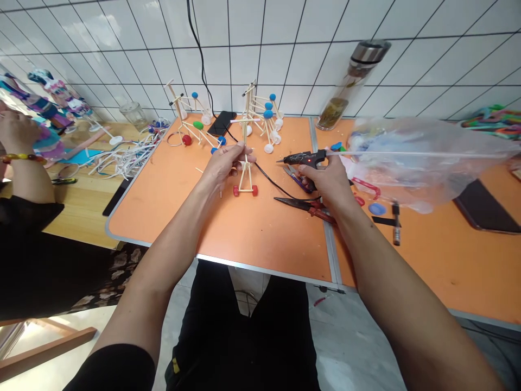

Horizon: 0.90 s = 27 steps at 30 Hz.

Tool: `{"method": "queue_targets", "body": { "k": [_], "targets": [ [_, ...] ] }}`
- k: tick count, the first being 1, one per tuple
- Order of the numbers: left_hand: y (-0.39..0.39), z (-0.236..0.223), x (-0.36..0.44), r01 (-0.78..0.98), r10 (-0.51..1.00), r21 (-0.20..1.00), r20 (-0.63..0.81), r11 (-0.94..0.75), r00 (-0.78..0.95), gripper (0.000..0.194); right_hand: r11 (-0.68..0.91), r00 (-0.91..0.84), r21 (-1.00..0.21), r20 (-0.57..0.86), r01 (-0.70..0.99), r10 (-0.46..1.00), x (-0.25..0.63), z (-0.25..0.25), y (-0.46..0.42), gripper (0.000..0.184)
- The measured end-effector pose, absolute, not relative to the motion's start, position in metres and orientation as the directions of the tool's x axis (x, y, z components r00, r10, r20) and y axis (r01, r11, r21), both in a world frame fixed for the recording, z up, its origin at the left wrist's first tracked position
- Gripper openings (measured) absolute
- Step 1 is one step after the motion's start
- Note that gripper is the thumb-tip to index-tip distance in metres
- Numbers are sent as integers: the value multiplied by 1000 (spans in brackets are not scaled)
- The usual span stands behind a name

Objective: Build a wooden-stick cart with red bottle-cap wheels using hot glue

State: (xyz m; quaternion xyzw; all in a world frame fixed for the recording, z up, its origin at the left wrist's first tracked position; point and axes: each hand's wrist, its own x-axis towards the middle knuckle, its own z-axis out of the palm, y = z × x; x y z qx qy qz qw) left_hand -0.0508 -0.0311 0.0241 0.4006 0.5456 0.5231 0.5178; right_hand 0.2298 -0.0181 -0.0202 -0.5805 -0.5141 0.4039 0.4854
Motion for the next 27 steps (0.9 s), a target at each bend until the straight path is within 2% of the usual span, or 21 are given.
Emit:
{"method": "queue_targets", "body": {
  "k": [8,17,20,23,27],
  "targets": [
    [-29,21,-53,-105,986,988,-128,116,-110,51,-68,152,-992,-51,107,987,235,-29,-1,39],
    [-31,24,-51,-112,981,985,-145,131,-131,46,-172,174,-977,-149,126,973,242,-26,-1,17],
    [-31,24,-51,-108,982,986,-141,127,-126,50,-159,166,-961,-123,227,978,251,-27,1,18],
    [-31,23,-51,-106,985,987,-129,117,-115,51,-113,127,-896,-64,429,990,259,-25,2,16],
    [-31,22,-51,-106,984,987,-131,119,-118,52,-70,119,-664,29,744,992,265,-22,4,23]
  ]
}}
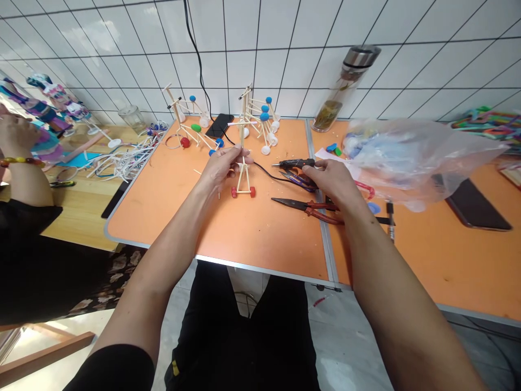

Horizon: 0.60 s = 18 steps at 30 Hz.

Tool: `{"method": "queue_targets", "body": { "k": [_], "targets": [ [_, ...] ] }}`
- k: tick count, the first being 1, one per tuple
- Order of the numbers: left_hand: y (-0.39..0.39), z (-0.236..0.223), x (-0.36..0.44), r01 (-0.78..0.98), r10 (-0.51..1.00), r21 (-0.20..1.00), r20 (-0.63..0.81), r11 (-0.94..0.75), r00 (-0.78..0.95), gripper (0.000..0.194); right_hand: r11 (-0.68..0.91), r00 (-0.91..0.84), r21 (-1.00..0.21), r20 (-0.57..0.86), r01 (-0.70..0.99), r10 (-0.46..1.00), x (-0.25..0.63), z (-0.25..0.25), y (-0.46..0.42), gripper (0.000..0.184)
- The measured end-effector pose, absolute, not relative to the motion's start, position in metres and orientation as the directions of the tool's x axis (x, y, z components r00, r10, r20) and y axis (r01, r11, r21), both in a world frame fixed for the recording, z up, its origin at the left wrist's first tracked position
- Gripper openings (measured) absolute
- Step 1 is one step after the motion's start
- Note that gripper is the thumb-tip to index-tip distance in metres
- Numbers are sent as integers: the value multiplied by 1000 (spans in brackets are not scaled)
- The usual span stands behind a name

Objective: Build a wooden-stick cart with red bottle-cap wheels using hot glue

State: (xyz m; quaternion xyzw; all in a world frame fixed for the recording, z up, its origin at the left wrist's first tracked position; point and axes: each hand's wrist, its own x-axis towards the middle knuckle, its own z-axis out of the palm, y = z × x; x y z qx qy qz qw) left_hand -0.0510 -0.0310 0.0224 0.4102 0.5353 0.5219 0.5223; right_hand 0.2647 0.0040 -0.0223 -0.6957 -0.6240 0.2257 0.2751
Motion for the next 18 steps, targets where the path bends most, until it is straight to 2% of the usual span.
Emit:
{"method": "queue_targets", "body": {
  "k": [2,4,6,10,12,15,18],
  "targets": [
    [-31,22,-51,-105,982,986,-140,127,-127,53,-43,120,-589,92,807,988,265,-25,5,20],
    [-30,21,-52,-110,982,986,-141,127,-126,54,-2,104,-569,147,822,984,265,-28,5,28],
    [-29,20,-53,-117,984,986,-131,117,-117,54,26,82,-551,170,834,982,264,-30,2,33],
    [-28,18,-54,-120,989,988,-112,100,-94,47,30,67,-491,180,871,981,258,-25,-10,28],
    [-28,18,-54,-116,990,988,-110,100,-88,45,22,83,-465,204,885,975,253,-18,-18,33],
    [-30,21,-53,-104,989,990,-110,100,-98,43,55,95,-461,296,886,951,240,-8,-30,45],
    [-32,24,-51,-89,987,990,-116,106,-112,43,187,-28,-490,314,852,949,223,0,-41,42]
  ]
}}
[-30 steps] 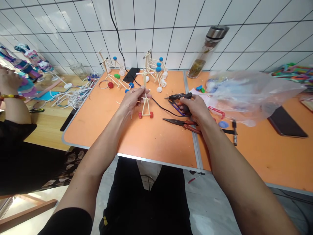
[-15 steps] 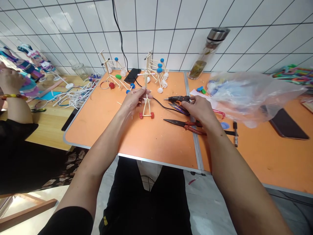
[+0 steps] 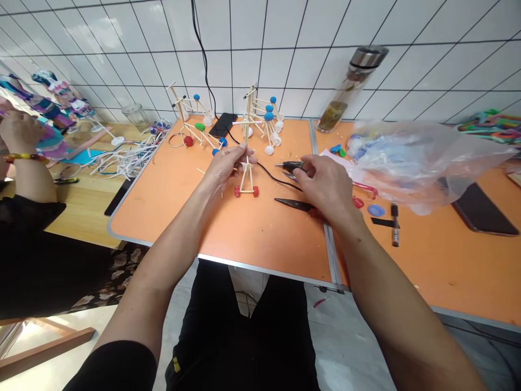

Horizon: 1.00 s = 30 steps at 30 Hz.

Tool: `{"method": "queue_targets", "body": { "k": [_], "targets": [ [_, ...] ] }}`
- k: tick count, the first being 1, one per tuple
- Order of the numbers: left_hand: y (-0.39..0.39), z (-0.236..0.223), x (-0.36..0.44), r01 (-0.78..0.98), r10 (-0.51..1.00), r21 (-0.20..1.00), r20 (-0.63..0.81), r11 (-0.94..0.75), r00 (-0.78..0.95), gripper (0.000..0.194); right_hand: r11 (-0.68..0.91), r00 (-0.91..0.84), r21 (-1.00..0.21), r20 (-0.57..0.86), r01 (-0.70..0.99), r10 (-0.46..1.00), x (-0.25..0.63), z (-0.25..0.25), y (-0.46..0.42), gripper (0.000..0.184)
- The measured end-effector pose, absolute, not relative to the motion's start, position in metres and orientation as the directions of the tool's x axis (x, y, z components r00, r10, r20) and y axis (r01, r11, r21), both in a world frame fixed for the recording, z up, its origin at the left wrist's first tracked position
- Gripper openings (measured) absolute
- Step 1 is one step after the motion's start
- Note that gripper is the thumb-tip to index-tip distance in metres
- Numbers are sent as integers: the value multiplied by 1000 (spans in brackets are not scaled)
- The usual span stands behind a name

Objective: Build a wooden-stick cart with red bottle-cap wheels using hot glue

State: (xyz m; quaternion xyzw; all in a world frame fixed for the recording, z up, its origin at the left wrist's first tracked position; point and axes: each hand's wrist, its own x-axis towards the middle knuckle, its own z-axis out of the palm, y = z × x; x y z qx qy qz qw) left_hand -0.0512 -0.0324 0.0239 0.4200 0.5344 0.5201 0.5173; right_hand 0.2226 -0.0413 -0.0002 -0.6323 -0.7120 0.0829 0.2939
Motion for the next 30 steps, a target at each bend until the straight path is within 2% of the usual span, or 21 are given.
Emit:
{"method": "queue_targets", "body": {
  "k": [3,7,13,18,30],
  "targets": [
    [-34,25,-50,-88,986,990,-119,109,-113,42,312,-211,-550,240,775,948,204,6,-51,40],
    [-33,22,-52,-77,989,992,-104,96,-104,45,383,-379,-586,137,714,915,186,13,-59,37],
    [-29,15,-53,-85,994,994,-80,73,-81,59,374,-385,-552,102,745,917,164,21,-58,41],
    [-31,16,-54,-122,992,989,-93,83,-82,55,315,-352,-590,55,743,934,149,18,-52,28],
    [-34,21,-53,-106,989,989,-110,100,-98,50,289,-313,-682,92,672,945,146,-1,-46,41]
  ]
}}
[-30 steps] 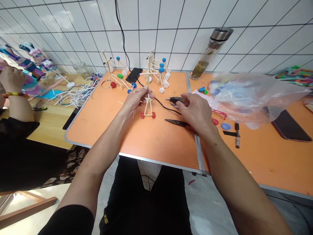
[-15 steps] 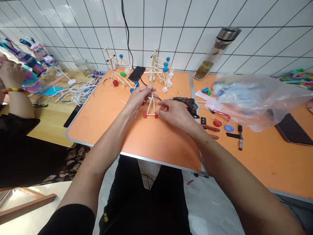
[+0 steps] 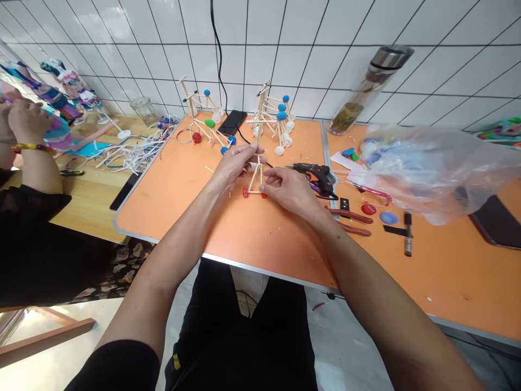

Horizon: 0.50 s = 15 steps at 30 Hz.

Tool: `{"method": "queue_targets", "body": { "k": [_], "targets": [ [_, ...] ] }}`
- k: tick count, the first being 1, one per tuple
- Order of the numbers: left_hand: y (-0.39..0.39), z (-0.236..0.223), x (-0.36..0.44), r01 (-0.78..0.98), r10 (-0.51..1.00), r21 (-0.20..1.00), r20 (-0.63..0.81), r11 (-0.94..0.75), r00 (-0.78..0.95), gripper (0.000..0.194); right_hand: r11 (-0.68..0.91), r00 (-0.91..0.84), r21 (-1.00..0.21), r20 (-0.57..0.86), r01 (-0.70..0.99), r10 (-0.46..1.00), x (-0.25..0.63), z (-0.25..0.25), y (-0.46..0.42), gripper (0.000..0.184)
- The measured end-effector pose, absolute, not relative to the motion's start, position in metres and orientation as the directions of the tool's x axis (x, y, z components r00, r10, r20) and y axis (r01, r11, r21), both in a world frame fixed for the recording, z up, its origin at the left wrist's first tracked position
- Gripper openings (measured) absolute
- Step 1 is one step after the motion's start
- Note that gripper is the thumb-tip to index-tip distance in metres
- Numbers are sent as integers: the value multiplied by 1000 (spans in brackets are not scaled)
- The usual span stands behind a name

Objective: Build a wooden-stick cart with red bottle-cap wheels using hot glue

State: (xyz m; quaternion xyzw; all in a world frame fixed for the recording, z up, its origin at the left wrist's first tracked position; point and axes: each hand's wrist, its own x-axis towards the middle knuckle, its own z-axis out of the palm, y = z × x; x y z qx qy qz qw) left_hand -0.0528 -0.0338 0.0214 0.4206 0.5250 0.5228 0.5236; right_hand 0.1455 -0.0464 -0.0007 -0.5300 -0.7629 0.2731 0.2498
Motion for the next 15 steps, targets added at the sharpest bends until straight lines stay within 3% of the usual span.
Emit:
{"method": "queue_targets", "body": {
  "k": [6,15],
  "targets": [
    [-35,20,-61,-32,992,996,-85,83,-93,50,284,-309,-706,95,649,946,148,2,-49,51],
    [-36,19,-71,42,995,997,-69,72,-65,54,260,-297,-696,70,669,952,151,6,-52,49]
  ]
}}
